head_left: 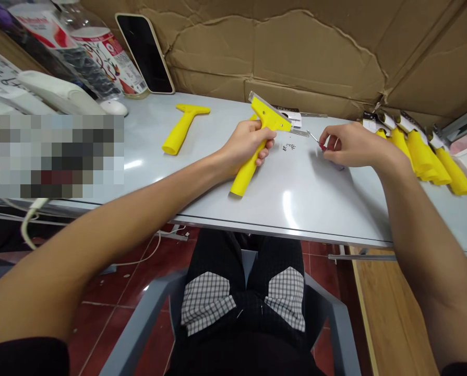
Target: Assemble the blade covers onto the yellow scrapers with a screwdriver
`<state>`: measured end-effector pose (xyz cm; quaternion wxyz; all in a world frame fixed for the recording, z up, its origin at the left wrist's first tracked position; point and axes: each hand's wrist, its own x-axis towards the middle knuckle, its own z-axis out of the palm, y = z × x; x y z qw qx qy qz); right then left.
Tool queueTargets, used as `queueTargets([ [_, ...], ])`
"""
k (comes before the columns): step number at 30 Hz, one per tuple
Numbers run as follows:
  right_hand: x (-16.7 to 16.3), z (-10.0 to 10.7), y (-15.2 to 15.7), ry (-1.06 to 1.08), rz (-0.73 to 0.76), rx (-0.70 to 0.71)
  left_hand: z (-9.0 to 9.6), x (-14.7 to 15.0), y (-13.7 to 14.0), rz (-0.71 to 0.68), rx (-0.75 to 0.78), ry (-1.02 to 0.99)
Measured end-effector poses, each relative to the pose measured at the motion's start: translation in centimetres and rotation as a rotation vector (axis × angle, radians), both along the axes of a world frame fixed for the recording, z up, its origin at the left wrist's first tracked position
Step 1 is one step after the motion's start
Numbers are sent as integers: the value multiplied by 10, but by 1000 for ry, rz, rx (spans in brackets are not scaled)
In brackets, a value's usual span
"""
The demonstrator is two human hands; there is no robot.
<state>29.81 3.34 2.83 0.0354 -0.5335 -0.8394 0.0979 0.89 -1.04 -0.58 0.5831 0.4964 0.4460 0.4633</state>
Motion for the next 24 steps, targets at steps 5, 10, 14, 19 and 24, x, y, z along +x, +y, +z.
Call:
queueTargets([
  [5, 15, -10, 18, -78, -133, -9, 1, -2, -2, -48, 22, -44],
  [10, 26, -15, 27, -113, -179, 22, 2, -5, -4, -140, 19, -79],
  [14, 30, -17, 31, -137, -200, 22, 4, -6, -5, -206, 0, -150],
  [19, 30, -17, 33, -154, -214, 15, 2, -8, -1, -182, 56, -165],
  [24, 28, -16, 30, -176, -221, 19, -7, -13, 7, -194, 134, -229],
])
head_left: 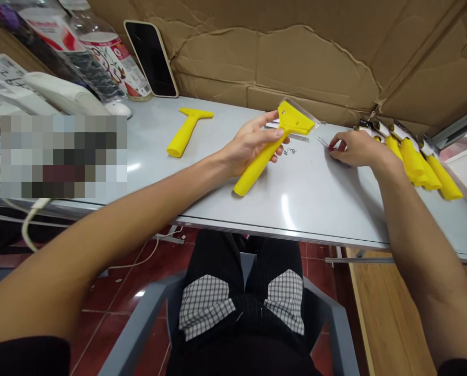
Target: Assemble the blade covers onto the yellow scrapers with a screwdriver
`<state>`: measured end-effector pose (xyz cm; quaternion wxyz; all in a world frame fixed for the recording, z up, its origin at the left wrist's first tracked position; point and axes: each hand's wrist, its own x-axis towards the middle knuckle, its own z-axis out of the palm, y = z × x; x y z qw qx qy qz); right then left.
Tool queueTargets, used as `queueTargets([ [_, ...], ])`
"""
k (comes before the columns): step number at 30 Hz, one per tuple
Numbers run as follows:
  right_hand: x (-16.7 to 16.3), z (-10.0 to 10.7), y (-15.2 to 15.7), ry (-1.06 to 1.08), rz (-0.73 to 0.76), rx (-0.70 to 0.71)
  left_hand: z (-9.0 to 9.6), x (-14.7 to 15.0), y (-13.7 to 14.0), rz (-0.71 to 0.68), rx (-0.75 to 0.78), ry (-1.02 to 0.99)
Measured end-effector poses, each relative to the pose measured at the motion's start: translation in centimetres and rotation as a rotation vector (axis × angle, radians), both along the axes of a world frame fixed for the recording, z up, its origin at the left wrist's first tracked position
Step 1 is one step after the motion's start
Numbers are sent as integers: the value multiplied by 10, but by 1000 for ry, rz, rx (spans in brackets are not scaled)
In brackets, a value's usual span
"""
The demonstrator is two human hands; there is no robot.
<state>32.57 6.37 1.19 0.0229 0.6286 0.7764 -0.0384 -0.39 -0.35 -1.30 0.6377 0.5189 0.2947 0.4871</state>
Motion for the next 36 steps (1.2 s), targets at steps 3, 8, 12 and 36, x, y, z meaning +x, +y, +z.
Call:
queueTargets([
  [3, -1, 1, -2, -2, -8, -5, -1, -2, 5, 28, -7, -32],
  [8, -2, 3, -5, -7, 25, 4, -1, 2, 6, 142, 14, 119],
  [12, -2, 0, -4, 4, 36, 29, -4, 6, 5, 270, 45, 242],
  [36, -75, -38, -43, 261, 375, 228, -6, 7, 1, 317, 145, 309],
])
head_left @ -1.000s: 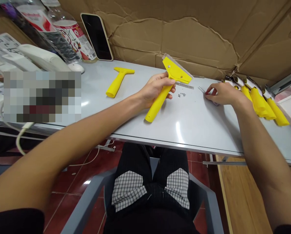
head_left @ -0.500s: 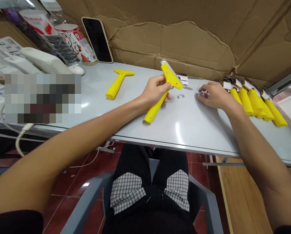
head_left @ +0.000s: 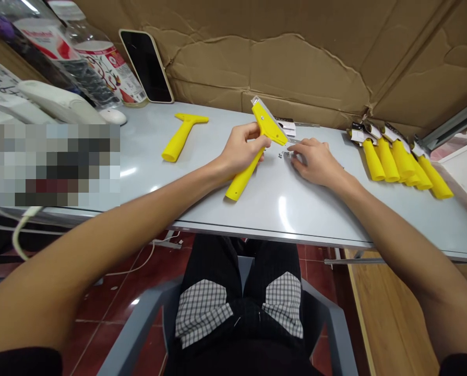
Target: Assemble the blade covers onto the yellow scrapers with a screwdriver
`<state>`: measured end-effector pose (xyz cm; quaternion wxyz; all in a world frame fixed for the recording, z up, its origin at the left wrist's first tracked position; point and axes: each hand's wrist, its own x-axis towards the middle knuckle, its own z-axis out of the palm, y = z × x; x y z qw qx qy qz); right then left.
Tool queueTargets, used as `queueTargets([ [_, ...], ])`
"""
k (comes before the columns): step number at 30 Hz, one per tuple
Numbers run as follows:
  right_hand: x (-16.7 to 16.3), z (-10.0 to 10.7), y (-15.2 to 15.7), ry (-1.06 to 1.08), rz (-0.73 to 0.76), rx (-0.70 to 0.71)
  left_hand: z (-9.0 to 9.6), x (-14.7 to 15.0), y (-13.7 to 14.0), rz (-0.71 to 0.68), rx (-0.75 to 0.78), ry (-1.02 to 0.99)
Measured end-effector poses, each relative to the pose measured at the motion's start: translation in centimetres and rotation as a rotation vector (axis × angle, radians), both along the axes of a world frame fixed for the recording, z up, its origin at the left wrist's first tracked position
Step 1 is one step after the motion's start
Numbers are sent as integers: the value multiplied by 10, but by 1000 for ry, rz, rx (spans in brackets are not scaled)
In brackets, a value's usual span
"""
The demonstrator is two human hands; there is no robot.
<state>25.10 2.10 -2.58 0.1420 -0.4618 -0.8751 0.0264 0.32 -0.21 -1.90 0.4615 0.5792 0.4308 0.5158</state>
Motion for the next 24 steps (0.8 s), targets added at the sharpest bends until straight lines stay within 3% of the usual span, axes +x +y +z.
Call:
queueTargets([
  [6, 4, -4, 3, 101, -48, -11, 2, 1, 0, 1, 8, 2],
  [13, 4, -2, 3, -7, -30, 6, 6, 2, -2, -1, 25, 8],
  [24, 7, 0, 7, 27, -19, -19, 6, 2, -2, 4, 34, 27],
])
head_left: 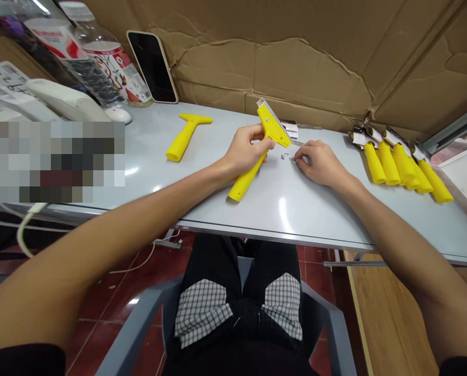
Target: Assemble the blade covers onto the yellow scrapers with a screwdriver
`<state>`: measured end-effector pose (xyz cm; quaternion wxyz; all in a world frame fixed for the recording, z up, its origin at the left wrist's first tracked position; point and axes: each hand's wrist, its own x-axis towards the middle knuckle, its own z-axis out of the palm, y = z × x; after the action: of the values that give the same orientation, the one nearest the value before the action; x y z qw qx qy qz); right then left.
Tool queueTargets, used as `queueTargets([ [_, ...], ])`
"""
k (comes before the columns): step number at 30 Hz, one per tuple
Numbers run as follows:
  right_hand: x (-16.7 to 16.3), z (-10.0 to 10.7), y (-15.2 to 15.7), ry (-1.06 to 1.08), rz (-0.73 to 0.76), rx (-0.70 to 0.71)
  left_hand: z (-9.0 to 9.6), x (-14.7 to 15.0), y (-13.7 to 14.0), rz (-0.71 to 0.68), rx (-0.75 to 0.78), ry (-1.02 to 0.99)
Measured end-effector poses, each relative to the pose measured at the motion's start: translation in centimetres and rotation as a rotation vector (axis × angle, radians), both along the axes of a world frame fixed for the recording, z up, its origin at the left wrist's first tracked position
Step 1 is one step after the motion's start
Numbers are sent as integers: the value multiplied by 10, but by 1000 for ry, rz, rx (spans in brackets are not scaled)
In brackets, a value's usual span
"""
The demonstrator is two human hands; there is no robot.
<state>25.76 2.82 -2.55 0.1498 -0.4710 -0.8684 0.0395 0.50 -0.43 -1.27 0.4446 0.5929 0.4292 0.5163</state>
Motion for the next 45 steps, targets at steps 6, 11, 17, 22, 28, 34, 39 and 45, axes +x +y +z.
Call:
queueTargets([
  [6, 2, 1, 1, 12, 5, -8, -2, -1, 1, -6, 15, 9],
  [11, 1, 3, -1, 15, 5, -26, -1, -1, 0, -5, -1, 7],
  [17, 2, 1, -1, 29, 22, -17, -1, 0, 0, -19, 15, 7],
  [22, 3, -5, 2, 63, 26, 4, -5, -1, 4, -20, 34, 29],
  [28, 4, -6, 6, 133, 36, 29, -11, -3, 6, -40, 54, 70],
  [34, 4, 6, 3, 330, 29, 172, -10, 0, 2, -82, 57, 103],
  [39, -4, 11, -6, 484, 66, 204, -8, 4, -2, -124, 25, 140],
  [45, -16, 1, -15, 499, 160, 163, -6, 6, -5, -119, 52, 148],
])
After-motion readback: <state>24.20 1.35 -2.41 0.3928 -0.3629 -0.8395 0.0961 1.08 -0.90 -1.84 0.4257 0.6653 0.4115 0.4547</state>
